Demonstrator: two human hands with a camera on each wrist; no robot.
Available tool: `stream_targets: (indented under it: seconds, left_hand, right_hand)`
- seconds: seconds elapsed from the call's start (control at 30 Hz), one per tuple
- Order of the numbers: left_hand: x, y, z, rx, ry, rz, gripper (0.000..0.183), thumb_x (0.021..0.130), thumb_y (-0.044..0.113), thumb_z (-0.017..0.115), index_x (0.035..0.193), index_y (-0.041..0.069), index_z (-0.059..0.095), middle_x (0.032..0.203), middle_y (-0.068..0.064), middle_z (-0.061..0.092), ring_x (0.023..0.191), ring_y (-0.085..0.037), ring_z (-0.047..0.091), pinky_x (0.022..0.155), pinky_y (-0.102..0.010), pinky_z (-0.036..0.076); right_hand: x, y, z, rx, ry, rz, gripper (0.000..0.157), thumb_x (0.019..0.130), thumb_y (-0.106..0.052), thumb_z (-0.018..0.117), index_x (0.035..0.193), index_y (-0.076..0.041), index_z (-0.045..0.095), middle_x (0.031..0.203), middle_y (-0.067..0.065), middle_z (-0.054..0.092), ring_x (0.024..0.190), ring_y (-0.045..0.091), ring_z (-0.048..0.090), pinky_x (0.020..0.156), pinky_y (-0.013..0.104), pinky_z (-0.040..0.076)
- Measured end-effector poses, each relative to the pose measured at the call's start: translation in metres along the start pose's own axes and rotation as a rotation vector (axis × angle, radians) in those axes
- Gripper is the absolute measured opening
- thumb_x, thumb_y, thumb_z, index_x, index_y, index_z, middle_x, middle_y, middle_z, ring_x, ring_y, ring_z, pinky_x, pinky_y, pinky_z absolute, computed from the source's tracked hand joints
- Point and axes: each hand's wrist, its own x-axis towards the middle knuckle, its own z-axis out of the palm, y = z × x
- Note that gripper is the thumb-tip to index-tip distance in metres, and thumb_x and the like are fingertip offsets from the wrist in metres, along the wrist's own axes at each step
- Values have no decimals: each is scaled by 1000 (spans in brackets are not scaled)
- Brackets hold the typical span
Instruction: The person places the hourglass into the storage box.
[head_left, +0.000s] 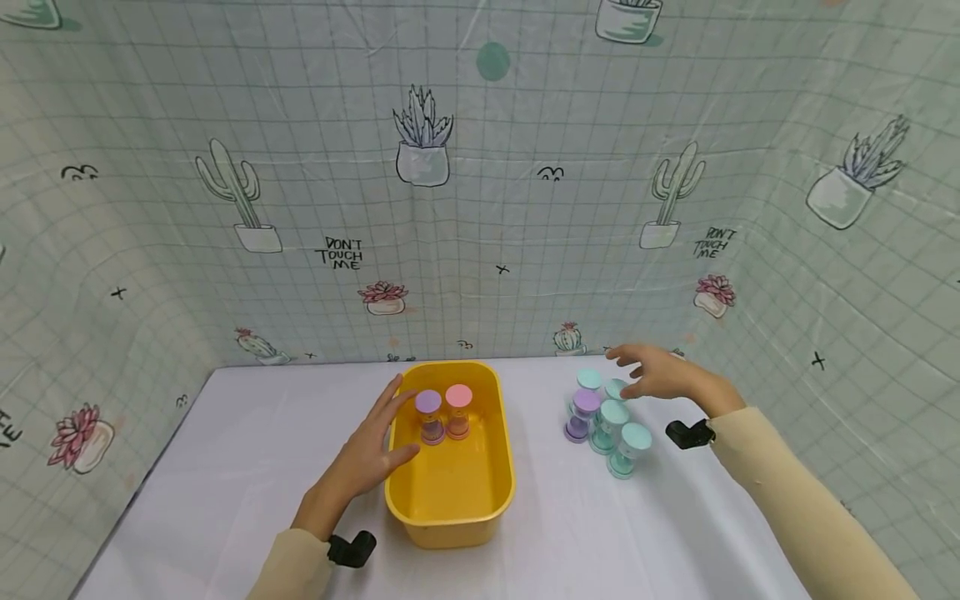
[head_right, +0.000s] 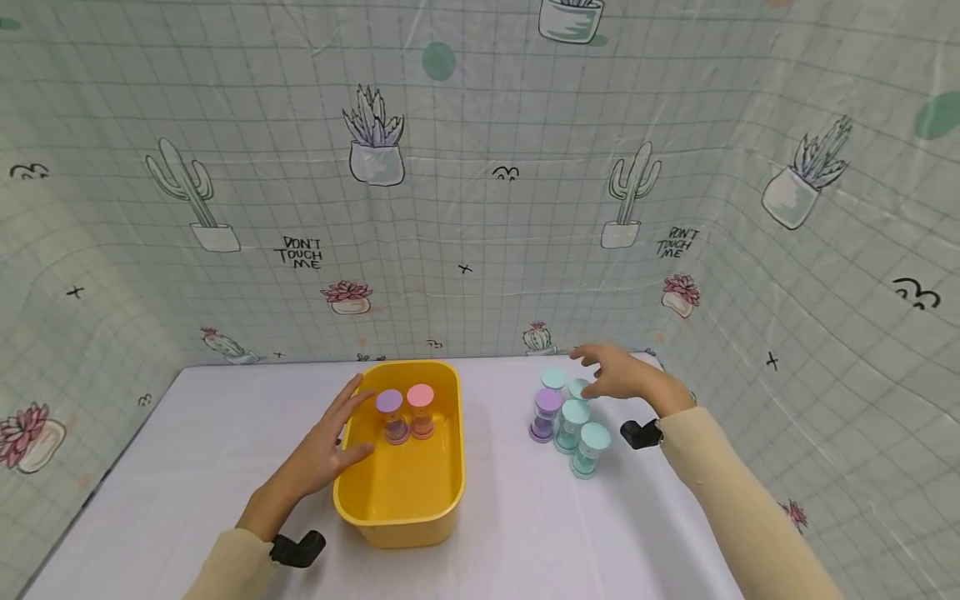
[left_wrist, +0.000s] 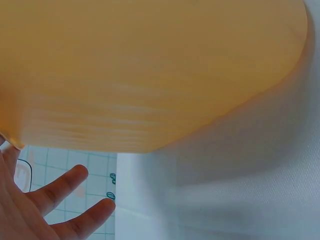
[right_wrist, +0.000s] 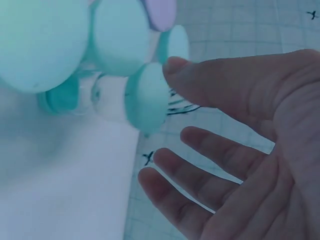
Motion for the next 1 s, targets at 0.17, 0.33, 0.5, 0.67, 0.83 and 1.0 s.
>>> stream_targets:
  seconds: [0.17,0.33,0.5,0.67,0.83,1.0]
  left_hand:
    - [-2,0,0,-8,-11,-21,78,90,28,71,159,16,38,175,-8,8,158,-41,20,116,-71,27]
    - [-3,0,1,-6,-14,-25,78,90,30,71,160,17,38,175,-7,7,158,-40,19,116,-71,27]
    - [-4,0,2,-11,-13,-23,78,90,32,71,159,16,39,175,-7,8,158,-41,19,116,-72,27]
    - [-4,1,0,-5,-4,-13,78,90,31,71,159,15,39,175,-8,9,157,-42,20,116,-72,28]
    - [-2,2,0,-5,-1,-7,78,90,33,70,159,16,39,175,-8,9,157,-42,20,115,-73,28]
    - [0,3,-1,-1,-2,-9,78,90,33,70,159,16,39,175,-8,8,157,-42,20,115,-73,28]
  right_hand:
    - [-1,13,9,26,-50,37,69,86,-4,77,146,9,45,146,41,45,126,60,54,95,55,58]
    - [3,22,16,25,-71,84,69,86,-4,77,146,6,46,146,40,46,125,55,57,94,54,59]
    - [6,26,23,35,-73,103,67,85,-1,77,145,4,48,147,40,46,120,51,62,92,53,60]
    - [9,26,26,20,-75,103,67,82,2,75,144,4,49,146,41,47,117,48,64,94,54,58]
    - [10,26,25,-40,-57,94,64,81,1,74,142,2,53,143,39,51,124,50,58,96,55,57]
    - [12,26,24,-76,-39,77,61,79,3,70,139,1,58,143,35,53,127,48,55,98,56,55]
